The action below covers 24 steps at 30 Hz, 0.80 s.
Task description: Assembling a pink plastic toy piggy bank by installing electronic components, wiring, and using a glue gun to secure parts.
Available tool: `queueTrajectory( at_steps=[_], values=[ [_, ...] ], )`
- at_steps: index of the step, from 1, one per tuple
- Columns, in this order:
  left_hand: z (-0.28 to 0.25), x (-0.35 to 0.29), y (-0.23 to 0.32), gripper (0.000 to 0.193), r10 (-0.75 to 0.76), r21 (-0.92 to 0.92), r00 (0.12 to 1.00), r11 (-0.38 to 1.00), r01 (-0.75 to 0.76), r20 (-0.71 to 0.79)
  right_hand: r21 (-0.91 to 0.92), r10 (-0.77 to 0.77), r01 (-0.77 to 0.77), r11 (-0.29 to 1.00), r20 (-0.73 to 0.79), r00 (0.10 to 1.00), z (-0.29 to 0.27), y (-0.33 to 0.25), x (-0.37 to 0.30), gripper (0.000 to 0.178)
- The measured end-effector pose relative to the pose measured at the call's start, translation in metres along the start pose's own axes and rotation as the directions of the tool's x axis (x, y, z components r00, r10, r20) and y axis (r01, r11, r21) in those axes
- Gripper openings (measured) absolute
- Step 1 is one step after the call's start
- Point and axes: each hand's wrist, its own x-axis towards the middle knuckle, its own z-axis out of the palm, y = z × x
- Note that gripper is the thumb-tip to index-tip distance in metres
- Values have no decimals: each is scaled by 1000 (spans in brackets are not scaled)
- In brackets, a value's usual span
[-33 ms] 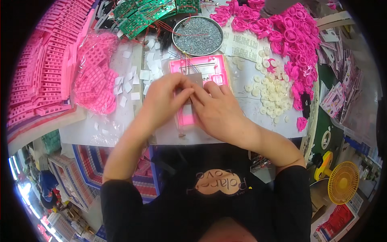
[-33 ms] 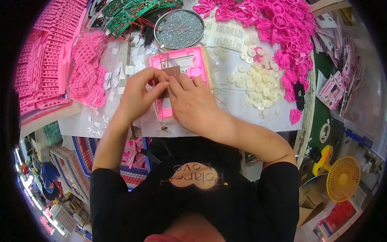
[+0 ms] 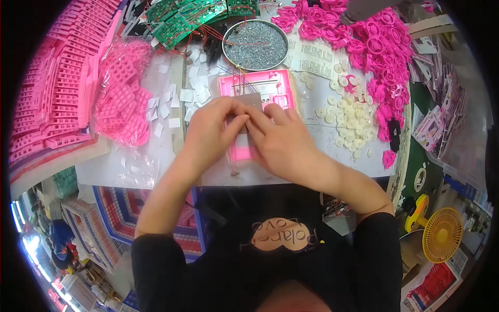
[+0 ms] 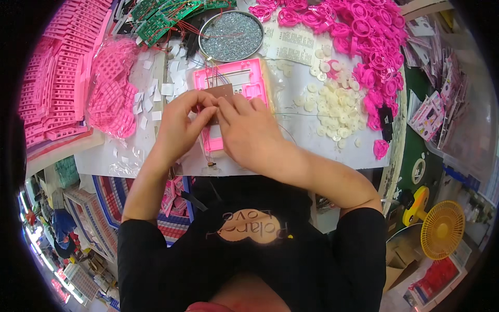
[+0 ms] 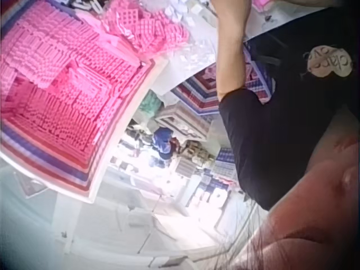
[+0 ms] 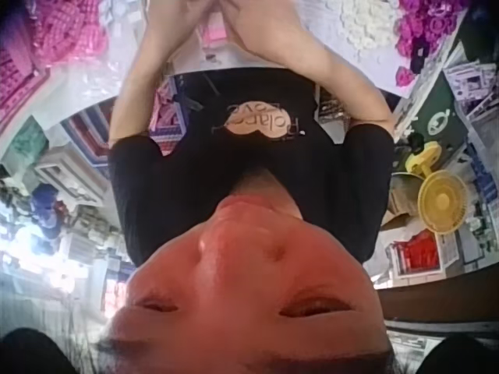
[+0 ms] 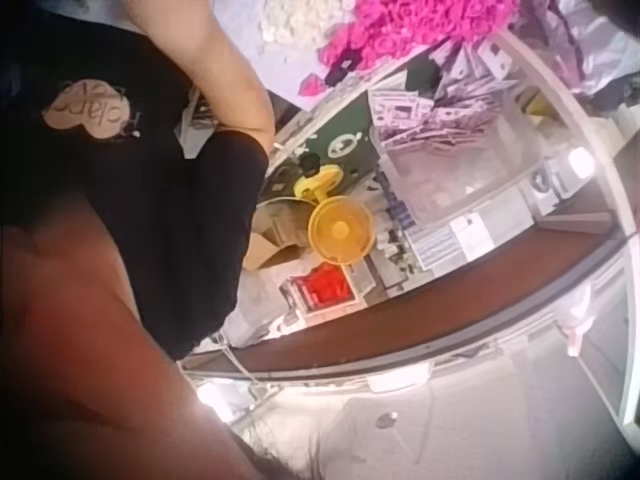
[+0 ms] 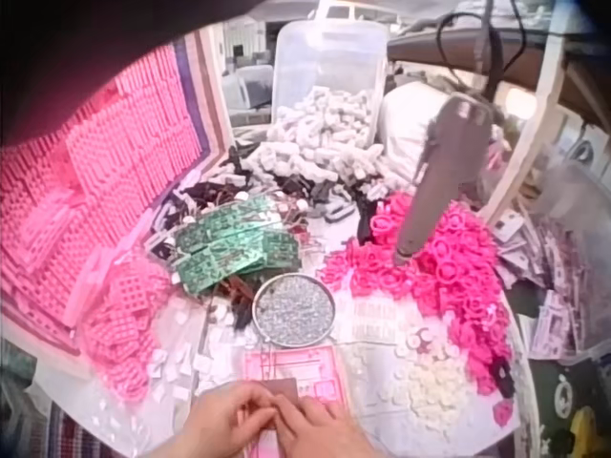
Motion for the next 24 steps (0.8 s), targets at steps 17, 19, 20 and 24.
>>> queueTrajectory(
  at_steps=[17, 19, 20, 24],
  values=[
    [38, -38, -12, 15, 284, 240, 927, 944, -226, -245, 971, 156, 156, 183, -185, 970, -94, 100, 39, 49],
    [38, -39, -13, 16, 304, 245, 918, 939, -243, -255, 940, 94, 311, 141, -325, 941, -58, 64, 49, 42],
    [37, -39, -13, 17, 297, 240, 919, 941, -237, -258, 940, 102, 327, 100, -337, 936, -46, 45, 49, 39],
    [40, -38, -13, 12, 265, 223, 924, 953, -206, -277, 907, 48, 417, 54, -420, 906, -30, 12, 51, 31]
  ],
)
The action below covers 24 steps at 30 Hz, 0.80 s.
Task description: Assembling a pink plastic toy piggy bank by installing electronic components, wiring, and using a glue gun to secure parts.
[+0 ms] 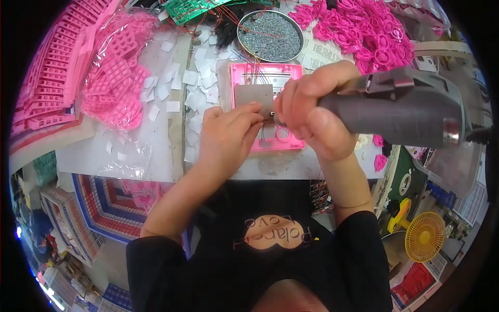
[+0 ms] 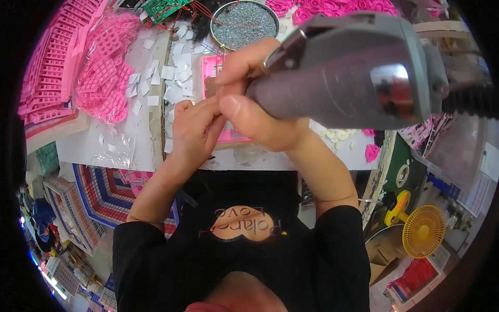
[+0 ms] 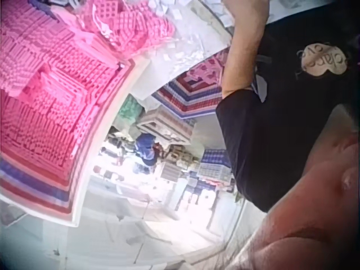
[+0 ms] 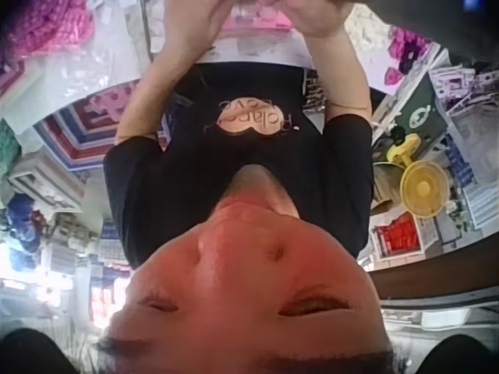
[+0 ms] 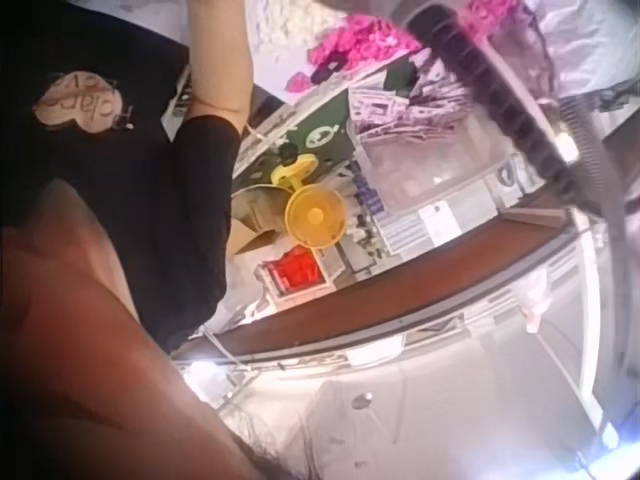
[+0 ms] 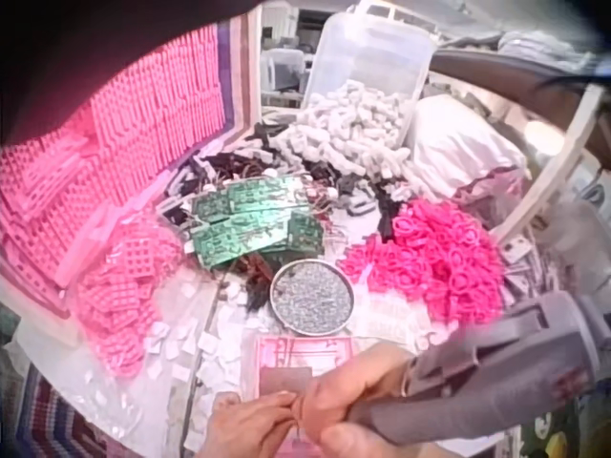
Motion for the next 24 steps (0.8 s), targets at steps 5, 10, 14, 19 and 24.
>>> queueTrajectory(
  at_steps=[5, 10, 14, 19, 24],
  values=[
    [0, 1, -2, 11, 4, -16, 1000, 1000, -4, -20, 44, 52, -53, 998, 6, 999, -6, 9, -6, 25],
    [1, 1, -5, 12, 0, -11, 1000, 1000, 0, -6, 82, 104, -101, 991, -23, 994, 2, 13, -9, 25],
    [-7, 3, 1, 14, -52, -12, 997, 999, 53, 63, 16, 76, -75, 997, -77, 994, 3, 9, -6, 23],
    [-3, 0, 0, 24, 114, 177, 990, 976, -127, 85, -119, 32, -47, 992, -123, 992, -27, 7, -1, 18],
    [-5, -4, 4, 23, 109, 246, 985, 959, -139, 133, -110, 52, -65, 992, -117, 992, -28, 29, 1, 15]
  ],
)
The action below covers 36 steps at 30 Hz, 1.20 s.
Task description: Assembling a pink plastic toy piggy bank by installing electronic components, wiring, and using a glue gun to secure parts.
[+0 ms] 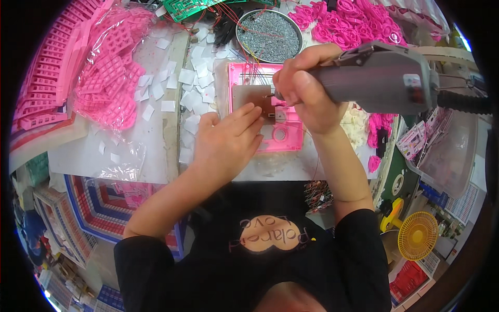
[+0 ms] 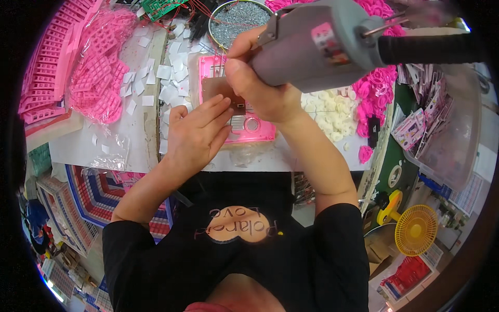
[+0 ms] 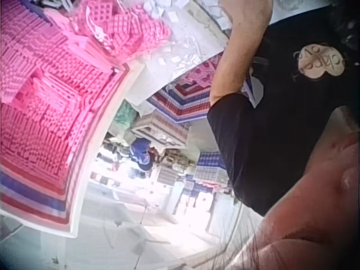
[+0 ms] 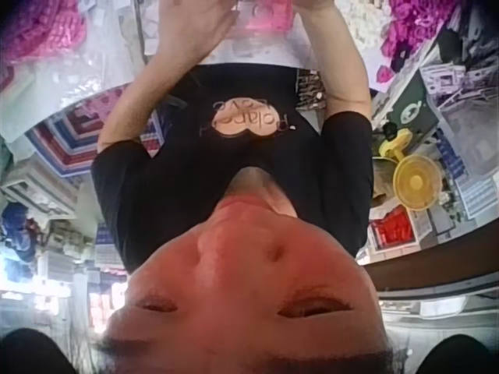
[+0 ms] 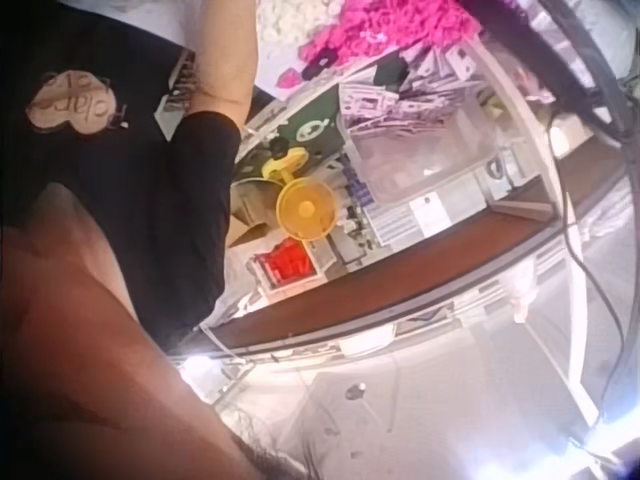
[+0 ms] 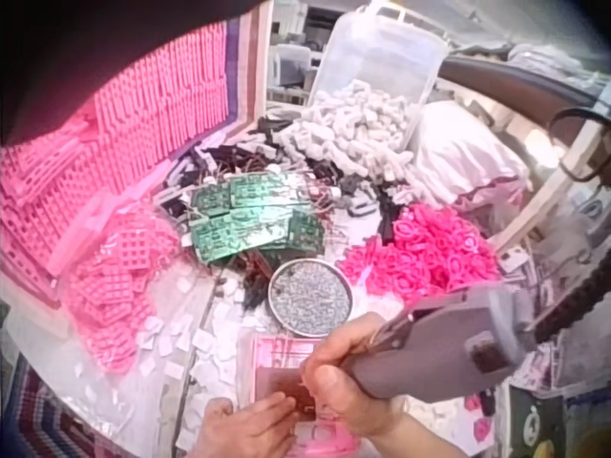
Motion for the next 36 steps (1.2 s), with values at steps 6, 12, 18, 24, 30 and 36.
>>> queueTrajectory(
  at_steps=[6, 12, 18, 24, 30, 36],
  values=[
    [0, 1, 0, 23, -24, -45, 1000, 999, 23, -19, -133, 7, -8, 991, -12, 1000, 6, 10, -3, 19],
    [-4, 6, 1, 18, 37, 1, 999, 999, -37, -1, -191, 89, -93, 977, -29, 996, 0, 11, 0, 23],
    [-5, 98, -40, 12, 66, -108, 958, 993, -38, 278, 33, -83, 84, 996, -21, 996, -30, -40, 26, 26],
    [38, 194, -80, 14, 129, 321, 940, 918, -234, 316, -51, -86, 85, 995, -5, 996, -42, -69, 5, 27],
    [52, 205, -81, 21, 84, 318, 994, 943, -100, 64, -47, -66, 62, 997, -97, 993, -44, -71, -16, 24],
    [31, 208, -87, 25, 29, 320, 987, 944, -80, 159, -58, -65, 61, 996, -63, 996, -33, -67, -9, 24]
  ],
)
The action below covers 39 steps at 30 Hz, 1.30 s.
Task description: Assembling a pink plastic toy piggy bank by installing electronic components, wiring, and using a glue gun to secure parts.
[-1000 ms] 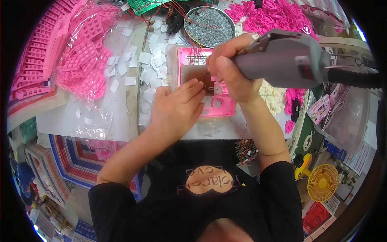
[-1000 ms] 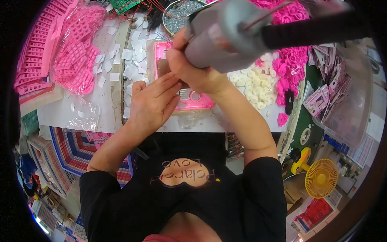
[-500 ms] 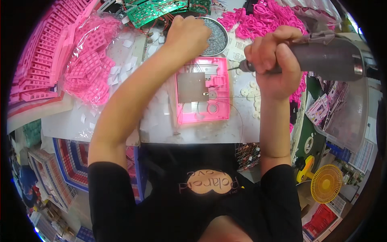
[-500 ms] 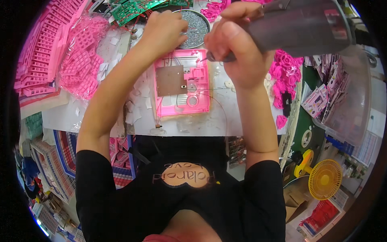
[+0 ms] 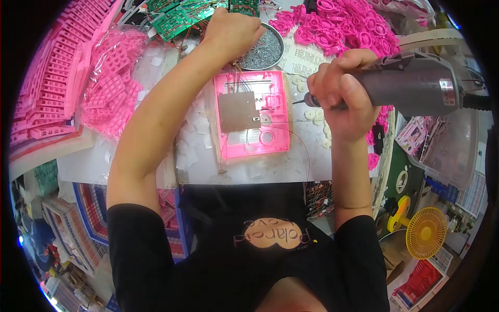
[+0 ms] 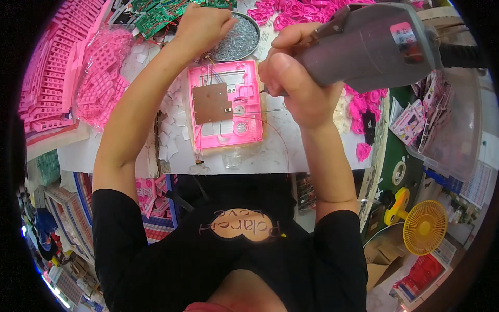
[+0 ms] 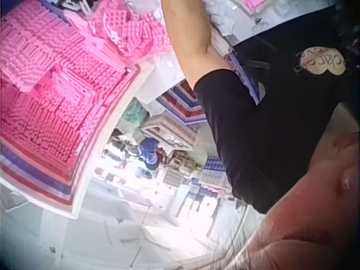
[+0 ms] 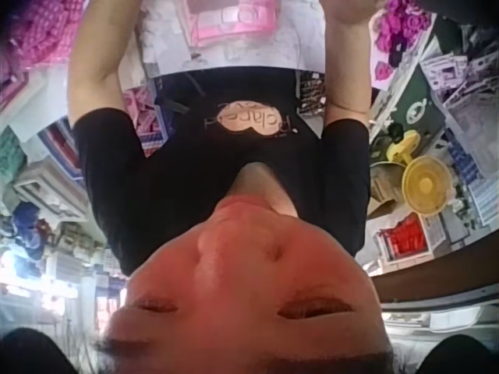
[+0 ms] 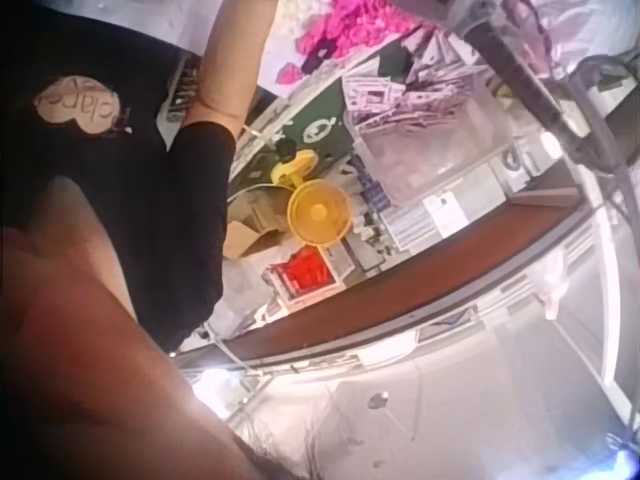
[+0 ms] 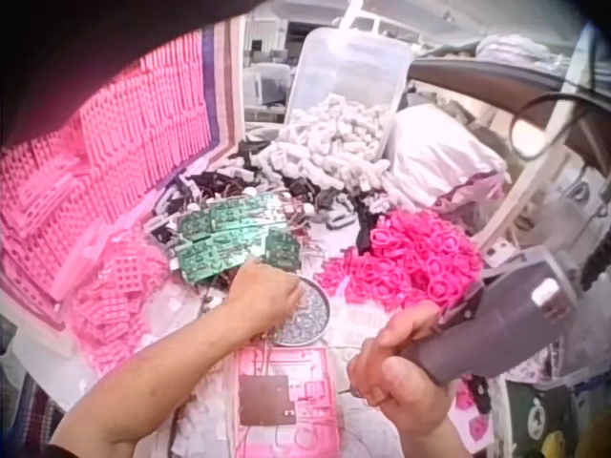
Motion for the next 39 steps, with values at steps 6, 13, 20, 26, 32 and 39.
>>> queueTrajectory(
  at_steps=[6, 13, 20, 26, 32, 39],
  values=[
    [-55, -117, 38, 7, 22, -564, 981, 816, -129, -193, 58, 33, -36, 998, 59, 998, 14, -9, 1, 25],
    [-48, -189, 80, 7, -110, -689, 975, 722, -56, -194, 290, -76, 14, 957, 204, 976, 58, -4, 6, 27],
    [-53, -187, 76, 11, -64, -653, 976, 752, -88, -206, 338, -41, -13, 941, 153, 987, 67, 8, -5, 30],
    [-64, -166, 71, 13, 57, -554, 986, 821, -137, -159, 211, 54, -100, 972, 212, 976, 54, -8, 0, 28],
    [-28, -45, -3, 20, -74, -248, 995, 967, 53, -73, 224, -26, -3, 975, 128, 991, 31, 16, -1, 26],
    [-2, -10, 10, 15, -7, 73, 989, 997, -4, 151, 195, 68, -98, 976, 152, 986, 45, 20, -11, 25]
  ],
)
